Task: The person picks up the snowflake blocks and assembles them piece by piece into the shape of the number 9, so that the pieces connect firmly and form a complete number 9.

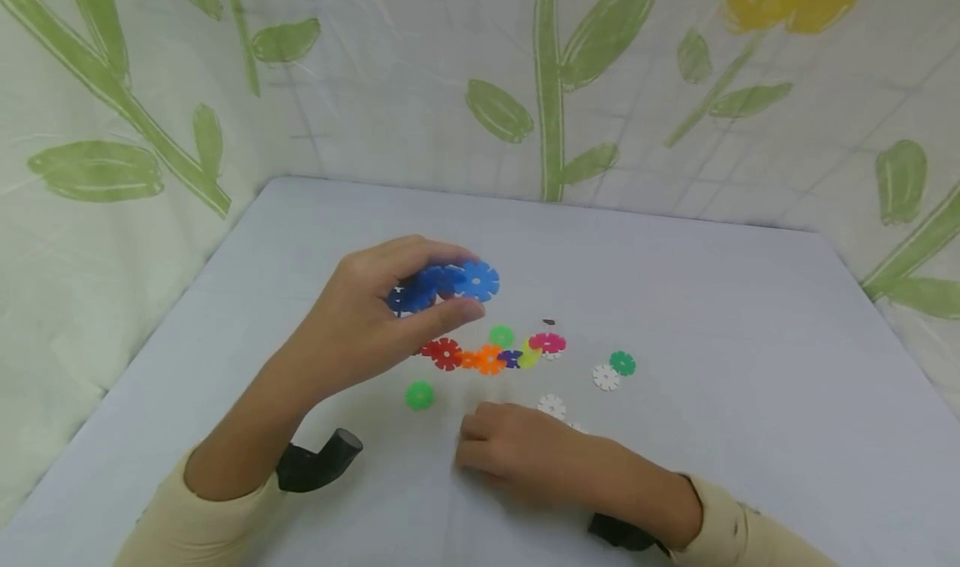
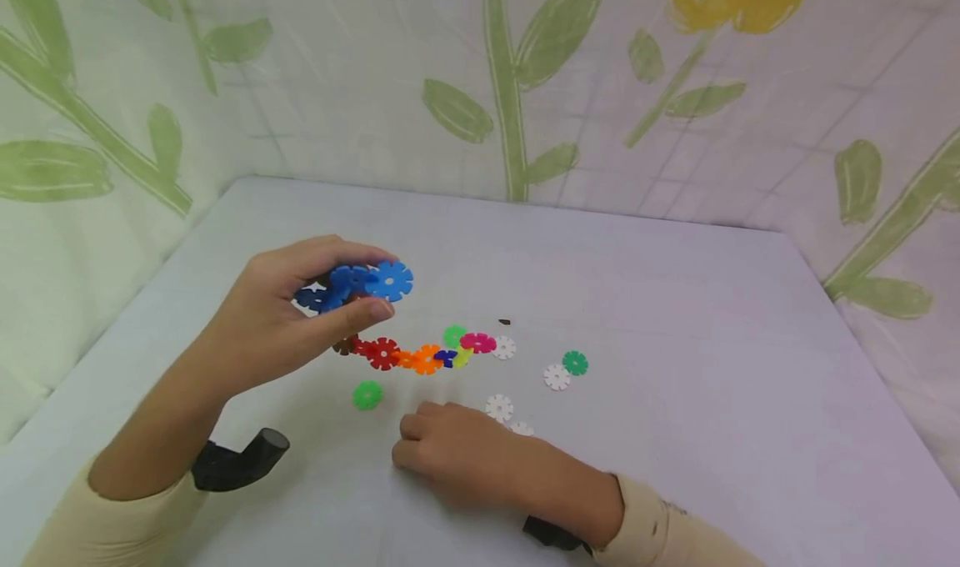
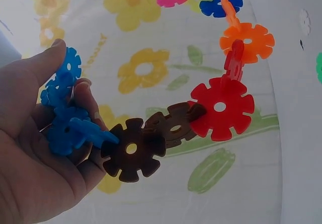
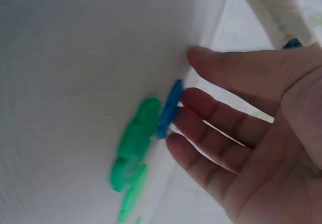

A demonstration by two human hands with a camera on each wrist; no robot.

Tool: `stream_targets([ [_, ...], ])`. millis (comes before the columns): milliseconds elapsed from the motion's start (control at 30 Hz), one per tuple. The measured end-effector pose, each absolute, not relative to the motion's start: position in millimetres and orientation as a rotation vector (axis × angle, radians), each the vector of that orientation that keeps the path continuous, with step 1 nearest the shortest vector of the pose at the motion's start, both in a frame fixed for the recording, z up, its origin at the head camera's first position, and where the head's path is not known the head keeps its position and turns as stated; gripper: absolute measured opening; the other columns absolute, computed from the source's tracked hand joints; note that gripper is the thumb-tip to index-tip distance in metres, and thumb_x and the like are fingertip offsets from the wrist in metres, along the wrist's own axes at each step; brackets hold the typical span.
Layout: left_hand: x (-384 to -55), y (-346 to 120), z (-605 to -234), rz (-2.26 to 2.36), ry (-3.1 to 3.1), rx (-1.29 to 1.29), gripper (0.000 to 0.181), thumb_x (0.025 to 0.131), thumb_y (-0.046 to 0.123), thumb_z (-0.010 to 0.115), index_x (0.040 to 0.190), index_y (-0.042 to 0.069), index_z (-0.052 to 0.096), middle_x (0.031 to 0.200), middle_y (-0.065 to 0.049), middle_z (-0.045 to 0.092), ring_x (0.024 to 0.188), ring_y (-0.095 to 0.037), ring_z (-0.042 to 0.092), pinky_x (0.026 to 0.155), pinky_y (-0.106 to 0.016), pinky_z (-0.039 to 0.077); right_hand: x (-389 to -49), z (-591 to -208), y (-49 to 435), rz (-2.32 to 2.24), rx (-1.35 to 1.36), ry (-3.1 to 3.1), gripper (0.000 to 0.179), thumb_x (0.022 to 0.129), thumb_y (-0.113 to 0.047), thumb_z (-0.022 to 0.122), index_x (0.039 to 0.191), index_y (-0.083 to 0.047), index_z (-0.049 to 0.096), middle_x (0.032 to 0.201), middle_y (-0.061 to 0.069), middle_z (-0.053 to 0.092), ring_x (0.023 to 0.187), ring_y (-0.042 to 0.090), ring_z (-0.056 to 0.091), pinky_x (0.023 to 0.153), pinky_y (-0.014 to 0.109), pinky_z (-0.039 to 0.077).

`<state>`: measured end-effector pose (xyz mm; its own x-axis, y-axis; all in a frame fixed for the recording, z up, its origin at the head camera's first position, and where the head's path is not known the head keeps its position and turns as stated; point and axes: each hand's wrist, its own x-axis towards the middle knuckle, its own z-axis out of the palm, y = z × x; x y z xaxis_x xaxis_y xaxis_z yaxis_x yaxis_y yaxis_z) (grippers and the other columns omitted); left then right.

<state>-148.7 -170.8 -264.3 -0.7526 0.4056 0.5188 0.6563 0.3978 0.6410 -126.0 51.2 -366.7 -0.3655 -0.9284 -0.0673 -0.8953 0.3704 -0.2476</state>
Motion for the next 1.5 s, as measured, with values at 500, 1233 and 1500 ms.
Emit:
stream_targets([
  [500,-147,-166,-266,-1.263,-2.413,-0.965,0.040,0.085,0.023,0.083,0.122,0.012,0.070,0.117,0.003,0.069,0.102,-0.014,0.065,0.079,-0.032,0.058,-116,-351,57,-0.444,-1.237,2.273,0.021,0.088,-0.015,0.079,0.103,-0.021,0.065,0.084,-0.018,0.056,0.078,-0.001,0.052,0.072,0.013,0.047],
  [1233,-135,-147,-273,-1.258,-2.443,-1.176,0.039,0.088,0.024,0.080,0.122,0.012,0.068,0.105,0.007,0.069,0.089,-0.005,0.063,0.074,-0.023,0.057,-114,-269,111,-1.144,-1.457,2.925,0.046,0.105,-0.042,0.047,0.122,-0.004,0.065,0.110,0.002,0.070,0.090,0.009,0.068,0.077,0.020,0.055],
  [1500,-134,-144,-275,-1.317,-2.485,-1.196,0.037,0.091,0.025,0.077,0.124,0.012,0.066,0.105,0.007,0.067,0.089,-0.006,0.062,0.076,-0.025,0.057,-112,-270,110,-1.146,-1.456,2.949,0.048,0.106,-0.043,0.045,0.120,-0.002,0.065,0.108,0.002,0.070,0.088,0.010,0.068,0.078,0.018,0.055],
])
